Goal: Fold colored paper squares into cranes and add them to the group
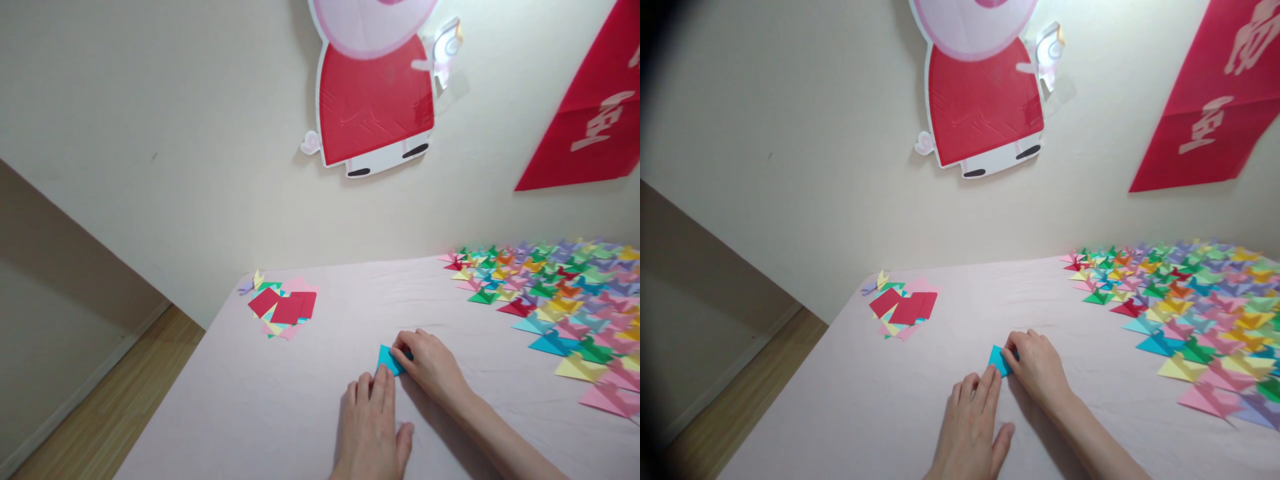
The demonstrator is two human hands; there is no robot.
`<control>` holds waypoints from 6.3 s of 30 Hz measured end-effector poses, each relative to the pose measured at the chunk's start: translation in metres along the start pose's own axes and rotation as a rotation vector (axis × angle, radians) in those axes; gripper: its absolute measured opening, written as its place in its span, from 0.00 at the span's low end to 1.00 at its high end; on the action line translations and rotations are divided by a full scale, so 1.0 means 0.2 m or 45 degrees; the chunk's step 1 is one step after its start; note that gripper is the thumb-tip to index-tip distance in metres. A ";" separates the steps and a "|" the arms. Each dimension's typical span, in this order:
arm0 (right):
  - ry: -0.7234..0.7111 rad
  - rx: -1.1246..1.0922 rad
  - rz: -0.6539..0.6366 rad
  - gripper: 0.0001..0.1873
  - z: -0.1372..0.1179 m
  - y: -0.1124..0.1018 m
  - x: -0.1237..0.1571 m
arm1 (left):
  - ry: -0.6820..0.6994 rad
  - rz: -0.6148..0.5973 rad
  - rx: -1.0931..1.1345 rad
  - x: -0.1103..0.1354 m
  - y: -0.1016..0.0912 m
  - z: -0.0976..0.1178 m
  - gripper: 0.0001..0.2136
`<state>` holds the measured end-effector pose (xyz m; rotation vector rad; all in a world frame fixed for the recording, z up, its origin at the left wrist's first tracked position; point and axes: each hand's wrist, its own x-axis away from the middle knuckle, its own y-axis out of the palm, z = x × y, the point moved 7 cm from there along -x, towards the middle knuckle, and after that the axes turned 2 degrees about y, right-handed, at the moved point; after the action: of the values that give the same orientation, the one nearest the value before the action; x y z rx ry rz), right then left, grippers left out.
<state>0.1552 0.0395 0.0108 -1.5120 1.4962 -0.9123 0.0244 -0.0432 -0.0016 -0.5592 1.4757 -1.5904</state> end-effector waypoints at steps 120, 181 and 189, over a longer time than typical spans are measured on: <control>-0.292 -0.402 -0.071 0.17 0.06 -0.04 0.19 | -0.064 0.061 -0.032 0.03 0.08 -0.05 0.36; -0.061 -0.361 -0.061 0.10 0.05 0.03 0.09 | 0.171 -0.141 -0.180 -0.09 -0.07 0.00 0.18; -0.065 -0.321 -0.023 0.09 0.04 0.03 0.11 | 0.107 -0.136 -0.202 -0.09 -0.07 -0.02 0.11</control>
<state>0.1611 0.0189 0.0019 -1.7177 1.6089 -0.7092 0.0273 -0.0269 0.0150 -0.6785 1.6698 -1.6040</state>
